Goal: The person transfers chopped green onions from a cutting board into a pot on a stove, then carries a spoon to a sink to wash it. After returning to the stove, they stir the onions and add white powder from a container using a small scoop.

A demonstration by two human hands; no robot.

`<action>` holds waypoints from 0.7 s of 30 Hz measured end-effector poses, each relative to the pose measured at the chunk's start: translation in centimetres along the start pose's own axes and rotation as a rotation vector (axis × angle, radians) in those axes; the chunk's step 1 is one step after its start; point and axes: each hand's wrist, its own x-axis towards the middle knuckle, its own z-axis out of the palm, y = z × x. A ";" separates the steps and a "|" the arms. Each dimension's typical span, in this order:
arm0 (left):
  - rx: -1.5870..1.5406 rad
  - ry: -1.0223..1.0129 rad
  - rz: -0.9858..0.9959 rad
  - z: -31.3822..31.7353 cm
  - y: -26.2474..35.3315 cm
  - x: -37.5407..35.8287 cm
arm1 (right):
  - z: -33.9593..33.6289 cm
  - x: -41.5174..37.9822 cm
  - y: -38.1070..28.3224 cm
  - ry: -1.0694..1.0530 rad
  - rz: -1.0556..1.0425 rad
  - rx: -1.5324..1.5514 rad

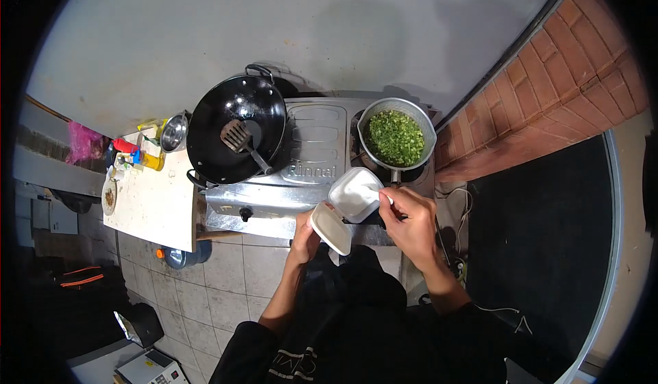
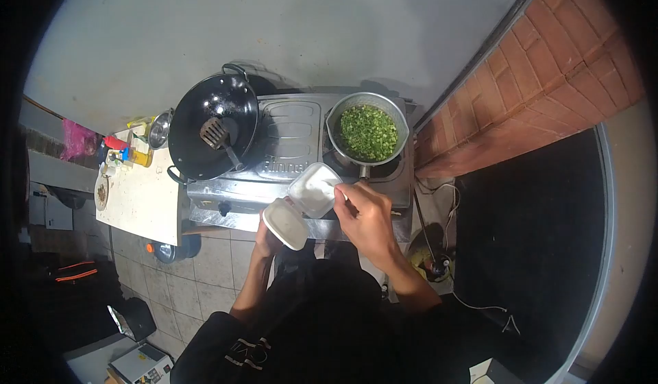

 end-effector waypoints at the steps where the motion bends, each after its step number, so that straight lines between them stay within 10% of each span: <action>1: -0.001 -0.012 -0.011 0.0 0.0 0.0 | 0.2 0.0 0.1 0.005 0.020 -0.005; 21: 0.047 -0.066 -0.026 0.6 0.6 -0.1 | 1.4 -2.3 1.8 0.030 0.328 0.298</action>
